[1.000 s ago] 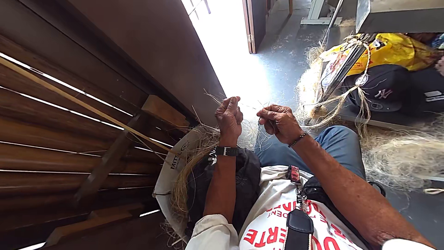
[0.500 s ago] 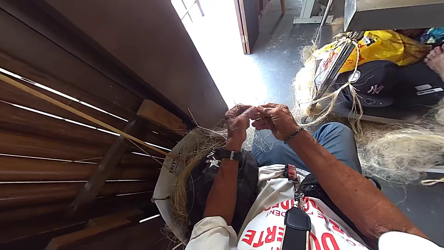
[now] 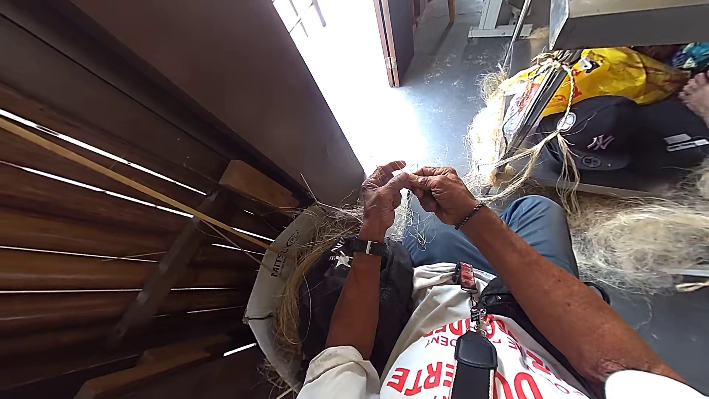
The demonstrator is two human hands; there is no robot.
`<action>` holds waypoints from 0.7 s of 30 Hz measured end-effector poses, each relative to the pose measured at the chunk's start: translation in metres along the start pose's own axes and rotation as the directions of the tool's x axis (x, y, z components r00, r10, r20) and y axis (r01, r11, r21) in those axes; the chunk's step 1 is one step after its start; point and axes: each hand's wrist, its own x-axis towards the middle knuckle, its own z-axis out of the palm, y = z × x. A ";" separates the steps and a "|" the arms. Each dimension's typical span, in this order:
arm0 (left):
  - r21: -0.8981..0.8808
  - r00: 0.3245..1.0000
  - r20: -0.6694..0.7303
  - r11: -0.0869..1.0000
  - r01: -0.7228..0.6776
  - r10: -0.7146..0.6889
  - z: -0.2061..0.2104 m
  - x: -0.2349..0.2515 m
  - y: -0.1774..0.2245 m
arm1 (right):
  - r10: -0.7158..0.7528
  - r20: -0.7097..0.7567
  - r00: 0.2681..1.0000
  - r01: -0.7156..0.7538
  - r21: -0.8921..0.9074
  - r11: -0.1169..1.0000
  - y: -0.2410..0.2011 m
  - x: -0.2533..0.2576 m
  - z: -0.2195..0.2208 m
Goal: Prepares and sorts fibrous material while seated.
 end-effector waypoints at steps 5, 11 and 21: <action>-0.085 0.999 0.052 0.996 -0.009 0.014 -0.006 0.007 -0.008 | 0.105 0.130 0.986 -0.109 0.022 0.994 -0.002 0.005 -0.006; -0.112 0.997 0.061 0.993 -0.044 0.051 0.002 0.006 -0.004 | 0.118 0.175 0.977 -0.119 -0.005 0.993 -0.006 0.003 -0.010; -0.148 1.000 0.000 0.989 -0.001 0.001 0.005 0.005 -0.007 | 0.044 0.130 0.991 -0.036 -0.062 0.997 -0.001 0.003 -0.004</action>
